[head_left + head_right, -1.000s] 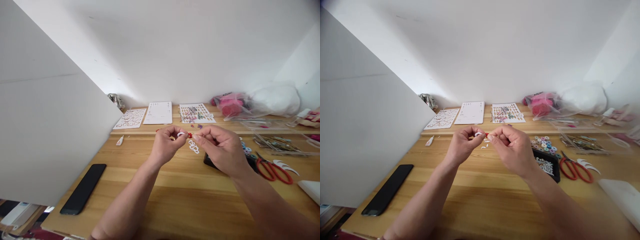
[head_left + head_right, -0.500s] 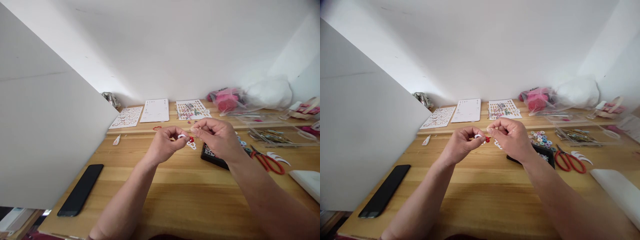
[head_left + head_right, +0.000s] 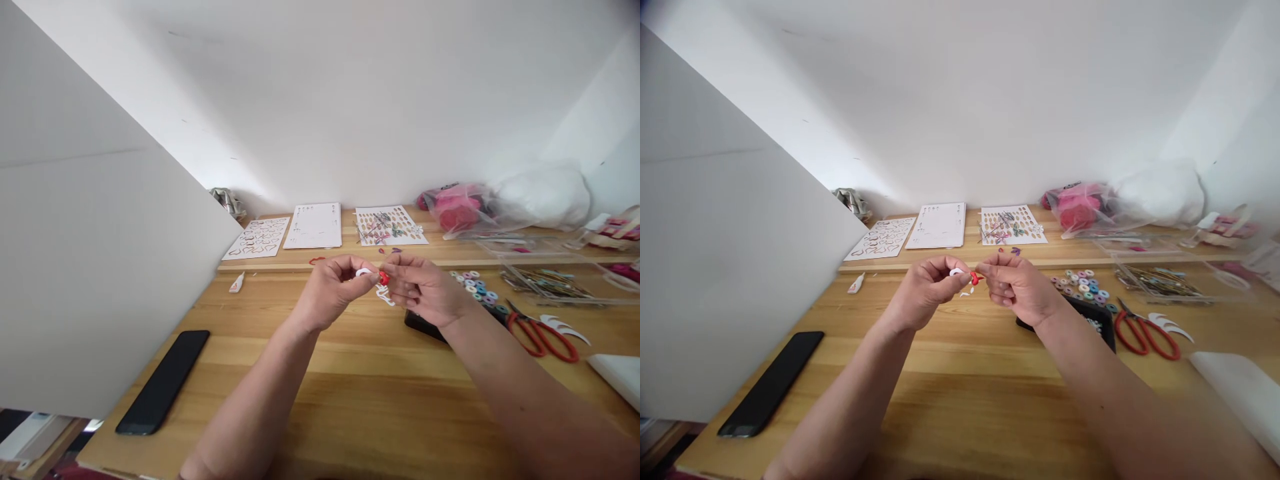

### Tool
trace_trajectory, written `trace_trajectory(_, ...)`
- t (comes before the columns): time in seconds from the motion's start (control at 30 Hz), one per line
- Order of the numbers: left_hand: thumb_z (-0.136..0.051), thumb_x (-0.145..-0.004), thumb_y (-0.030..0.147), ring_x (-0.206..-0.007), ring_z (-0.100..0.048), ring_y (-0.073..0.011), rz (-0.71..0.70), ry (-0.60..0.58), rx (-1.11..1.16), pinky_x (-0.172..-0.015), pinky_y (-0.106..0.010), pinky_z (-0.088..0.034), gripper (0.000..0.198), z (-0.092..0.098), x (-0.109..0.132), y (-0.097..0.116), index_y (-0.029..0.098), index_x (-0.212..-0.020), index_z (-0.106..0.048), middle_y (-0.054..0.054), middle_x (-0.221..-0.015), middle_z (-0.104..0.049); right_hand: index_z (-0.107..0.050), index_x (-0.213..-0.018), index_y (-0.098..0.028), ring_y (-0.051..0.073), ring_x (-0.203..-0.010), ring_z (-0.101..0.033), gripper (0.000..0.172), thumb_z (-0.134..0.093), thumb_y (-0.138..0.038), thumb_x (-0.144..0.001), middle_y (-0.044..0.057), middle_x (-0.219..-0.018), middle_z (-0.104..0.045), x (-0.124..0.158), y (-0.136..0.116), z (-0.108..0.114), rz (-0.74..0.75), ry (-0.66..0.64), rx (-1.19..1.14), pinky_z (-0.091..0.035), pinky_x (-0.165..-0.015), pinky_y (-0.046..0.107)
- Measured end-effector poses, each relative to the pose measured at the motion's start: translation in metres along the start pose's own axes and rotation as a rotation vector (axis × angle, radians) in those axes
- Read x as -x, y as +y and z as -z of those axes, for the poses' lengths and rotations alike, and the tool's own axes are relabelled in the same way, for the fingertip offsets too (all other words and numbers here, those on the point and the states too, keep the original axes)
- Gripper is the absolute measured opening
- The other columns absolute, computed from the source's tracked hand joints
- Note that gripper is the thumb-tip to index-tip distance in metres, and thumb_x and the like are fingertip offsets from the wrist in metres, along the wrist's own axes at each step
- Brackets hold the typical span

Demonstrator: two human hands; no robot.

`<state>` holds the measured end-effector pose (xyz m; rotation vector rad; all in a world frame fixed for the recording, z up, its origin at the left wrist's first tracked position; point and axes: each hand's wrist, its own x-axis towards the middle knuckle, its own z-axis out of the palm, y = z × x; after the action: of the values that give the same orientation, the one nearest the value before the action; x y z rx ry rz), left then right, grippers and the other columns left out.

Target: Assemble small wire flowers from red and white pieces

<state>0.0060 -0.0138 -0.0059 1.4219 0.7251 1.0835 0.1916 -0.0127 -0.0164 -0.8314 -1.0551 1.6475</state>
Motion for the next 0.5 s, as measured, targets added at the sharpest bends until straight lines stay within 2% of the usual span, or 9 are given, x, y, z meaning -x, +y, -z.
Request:
trace_trajectory(0.07, -0.078, -0.076, 0.036, -0.053, -0.039, -0.0047, 0.012, -0.002, 0.040, -0.053, -0.022, -0.033, 0.023, -0.001, 0.000, 0.001, 0.016, -0.077, -0.068, 0.002, -0.066, -0.058, -0.057, -0.068, -0.018, 0.004, -0.043, -0.013, 0.026, -0.082, -0.028, -0.067, -0.011, -0.047, -0.027, -0.003, 0.003, 0.002, -0.085, -0.072, -0.099, -0.013, -0.040, 0.020)
trace_trajectory(0.13, -0.079, -0.075, 0.037, -0.051, -0.036, -0.0039, 0.014, -0.002, 0.065, -0.051, -0.022, -0.031, 0.024, -0.002, 0.000, 0.002, 0.016, -0.077, -0.068, 0.003, -0.063, -0.056, -0.057, -0.070, -0.019, 0.004, -0.044, -0.012, 0.025, -0.081, -0.025, -0.065, -0.012, -0.048, -0.025, -0.005, 0.007, 0.002, -0.132, -0.115, -0.145, -0.014, -0.040, 0.019)
trace_trajectory(0.27, -0.080, -0.074, 0.036, -0.051, -0.034, -0.0029, -0.022, 0.058, 0.098, -0.051, -0.021, -0.030, 0.025, -0.002, -0.002, 0.000, 0.015, -0.076, -0.066, 0.004, -0.063, -0.054, -0.057, -0.071, -0.019, 0.005, -0.044, -0.012, 0.024, -0.079, -0.025, -0.069, -0.012, -0.047, -0.023, -0.005, 0.015, -0.004, -0.132, -0.112, -0.148, -0.014, -0.040, 0.018)
trace_trajectory(0.4, -0.078, -0.075, 0.038, -0.055, -0.039, -0.0039, -0.083, 0.209, 0.053, -0.053, -0.020, -0.032, 0.027, 0.000, -0.006, -0.007, 0.015, -0.080, -0.065, 0.002, -0.069, -0.058, -0.054, -0.068, -0.019, 0.004, -0.042, -0.014, 0.026, -0.079, -0.026, -0.071, -0.011, -0.046, -0.031, -0.002, 0.019, -0.015, -0.078, -0.070, -0.114, -0.016, -0.041, 0.019)
trace_trajectory(0.5, -0.076, -0.077, 0.037, -0.060, -0.044, -0.0049, -0.132, 0.273, 0.024, -0.055, -0.020, -0.034, 0.026, 0.000, -0.008, -0.011, 0.014, -0.081, -0.065, 0.000, -0.076, -0.063, -0.055, -0.068, -0.019, 0.003, -0.040, -0.018, 0.025, -0.079, -0.028, -0.070, -0.010, -0.045, -0.037, 0.000, 0.022, -0.022, -0.048, -0.036, -0.066, -0.017, -0.042, 0.021)
